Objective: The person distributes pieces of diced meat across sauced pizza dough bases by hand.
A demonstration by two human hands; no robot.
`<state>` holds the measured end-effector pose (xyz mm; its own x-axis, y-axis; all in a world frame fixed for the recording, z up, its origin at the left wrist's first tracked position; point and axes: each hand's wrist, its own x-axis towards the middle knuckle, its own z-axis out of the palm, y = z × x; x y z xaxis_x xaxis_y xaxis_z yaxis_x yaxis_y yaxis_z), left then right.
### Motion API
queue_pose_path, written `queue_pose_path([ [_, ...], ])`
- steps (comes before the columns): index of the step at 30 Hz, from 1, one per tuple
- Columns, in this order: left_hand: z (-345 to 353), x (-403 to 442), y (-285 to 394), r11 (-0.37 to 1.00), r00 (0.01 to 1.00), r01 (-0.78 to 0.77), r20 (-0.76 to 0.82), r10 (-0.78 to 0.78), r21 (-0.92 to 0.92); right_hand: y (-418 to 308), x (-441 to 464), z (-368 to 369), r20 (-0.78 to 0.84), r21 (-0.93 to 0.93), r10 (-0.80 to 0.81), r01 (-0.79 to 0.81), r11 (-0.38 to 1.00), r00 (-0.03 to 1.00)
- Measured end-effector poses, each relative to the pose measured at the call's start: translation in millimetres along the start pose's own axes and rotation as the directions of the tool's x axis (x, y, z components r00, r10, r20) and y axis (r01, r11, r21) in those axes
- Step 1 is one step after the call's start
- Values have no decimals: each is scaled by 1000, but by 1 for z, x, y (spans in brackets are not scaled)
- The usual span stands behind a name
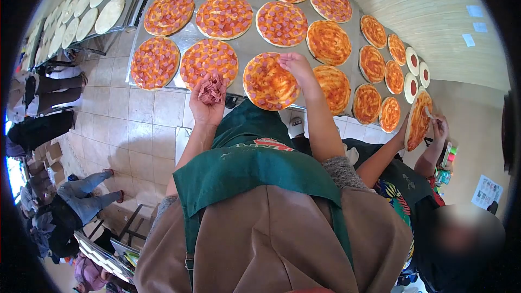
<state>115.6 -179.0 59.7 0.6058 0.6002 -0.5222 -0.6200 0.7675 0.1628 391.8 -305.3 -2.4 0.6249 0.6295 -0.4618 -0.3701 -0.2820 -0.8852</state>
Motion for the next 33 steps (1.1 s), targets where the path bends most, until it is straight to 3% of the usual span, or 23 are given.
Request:
queue_pose_path([
  [3, 6, -2, -4, 1000, 1000, 3, -15, -3, -7, -5, -20, -2, 224, 67, 33, -49, 997, 974],
  [6, 5, -1, -7, 999, 1000, 13, -21, -14, -38, -5, -31, 7, 275, 88, 69, -97, 991, 959],
  [9, 2, 1, -9, 998, 1000, 23, -16, -24, -53, -6, -31, 15, 213, -134, 91, -63, 989, 973],
  [12, 1, 1, -9, 999, 999, 26, -32, -27, -39, 11, -17, 22, 144, -332, -32, 78, 940, 989],
  [15, 1, 0, -9, 998, 999, 31, -22, -32, -45, 28, -5, 33, 161, -426, -381, 412, 805, 910],
  [21, 4, -6, -8, 999, 1000, 5, -26, -6, -41, 26, -13, 47, 210, -574, -346, 402, 713, 914],
  [24, 1, -5, -7, 998, 1000, 2, -18, -3, -58, 24, -16, 47, 256, -554, -311, 402, 729, 915],
  [27, 0, -5, -6, 999, 1000, -7, -20, 6, -49, 15, -23, 47, 204, -551, -318, 377, 745, 926],
  [33, 2, -6, -10, 999, 1000, 1, -27, -3, -45, 17, -18, 48, 251, -600, -313, 401, 692, 916],
])
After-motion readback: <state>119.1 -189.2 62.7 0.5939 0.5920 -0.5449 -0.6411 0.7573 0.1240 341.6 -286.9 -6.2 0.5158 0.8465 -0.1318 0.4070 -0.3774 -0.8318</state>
